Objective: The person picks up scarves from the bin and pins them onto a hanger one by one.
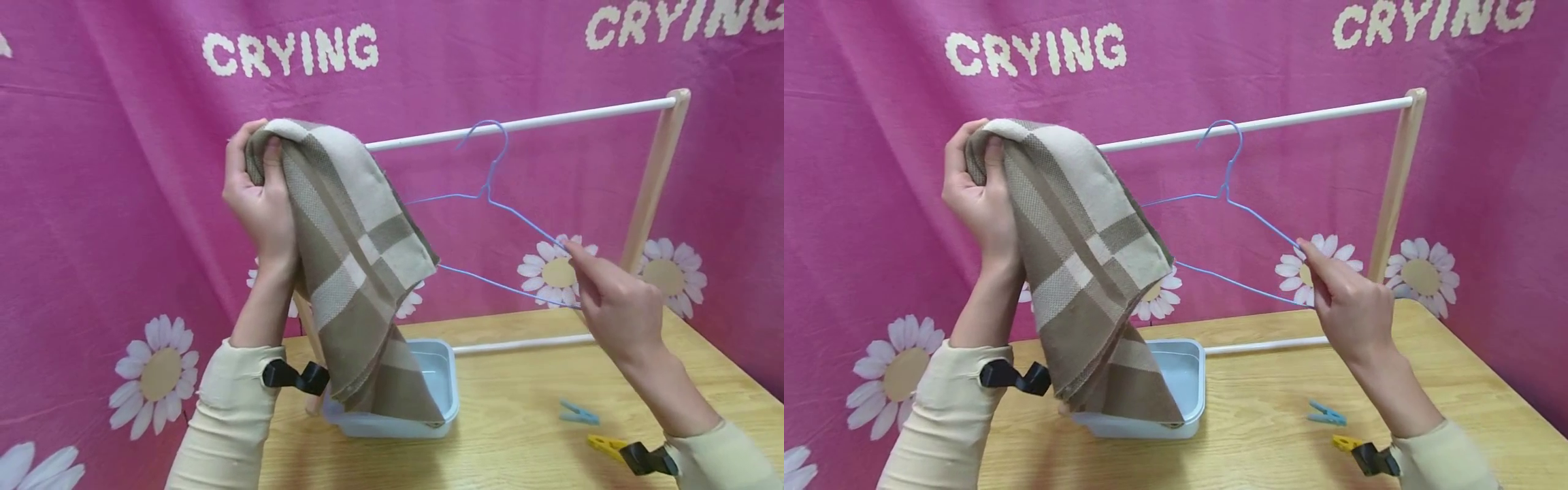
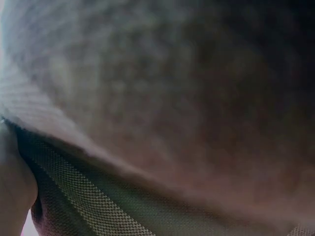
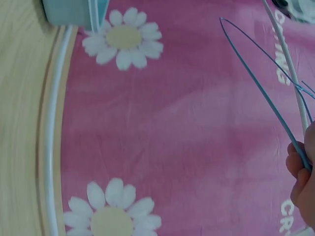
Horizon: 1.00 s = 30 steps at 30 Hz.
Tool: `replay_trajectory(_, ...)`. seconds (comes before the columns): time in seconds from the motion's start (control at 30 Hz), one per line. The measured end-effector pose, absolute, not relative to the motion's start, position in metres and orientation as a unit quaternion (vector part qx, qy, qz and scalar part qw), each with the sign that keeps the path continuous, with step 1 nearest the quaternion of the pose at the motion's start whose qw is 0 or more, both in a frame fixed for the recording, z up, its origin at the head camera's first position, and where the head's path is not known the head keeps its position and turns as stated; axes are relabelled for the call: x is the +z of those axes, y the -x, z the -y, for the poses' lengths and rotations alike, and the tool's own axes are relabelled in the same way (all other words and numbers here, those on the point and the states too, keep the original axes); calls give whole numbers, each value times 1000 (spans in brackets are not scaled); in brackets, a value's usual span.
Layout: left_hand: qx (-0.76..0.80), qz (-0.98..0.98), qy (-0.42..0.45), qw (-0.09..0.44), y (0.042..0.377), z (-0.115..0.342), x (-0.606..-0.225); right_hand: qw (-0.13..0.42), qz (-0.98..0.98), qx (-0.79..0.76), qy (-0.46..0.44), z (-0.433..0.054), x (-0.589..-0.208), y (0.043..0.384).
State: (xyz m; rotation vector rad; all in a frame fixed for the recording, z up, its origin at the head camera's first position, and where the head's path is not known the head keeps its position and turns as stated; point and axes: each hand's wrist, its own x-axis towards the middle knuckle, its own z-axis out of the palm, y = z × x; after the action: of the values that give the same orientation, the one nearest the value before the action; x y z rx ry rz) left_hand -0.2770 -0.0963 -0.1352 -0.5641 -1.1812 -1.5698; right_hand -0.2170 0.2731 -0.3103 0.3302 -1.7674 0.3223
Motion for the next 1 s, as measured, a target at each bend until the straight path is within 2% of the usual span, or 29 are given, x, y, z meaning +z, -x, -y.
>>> replay_trajectory(0.27,-652,495,247,519,271,83,-134,593,764,167,-190,-238,-320,215)
replay_trajectory(0.5,-597,549,228,539,268,78,-141,610,744,179,-207,-212,-319,214)
replay_trajectory(0.73,-623,522,276,514,275,62,-161,605,739,205,-214,-202,-320,211)
replay_trajectory(1.0,-584,545,282,532,281,55,-181,594,729,254,-226,-197,-319,209)
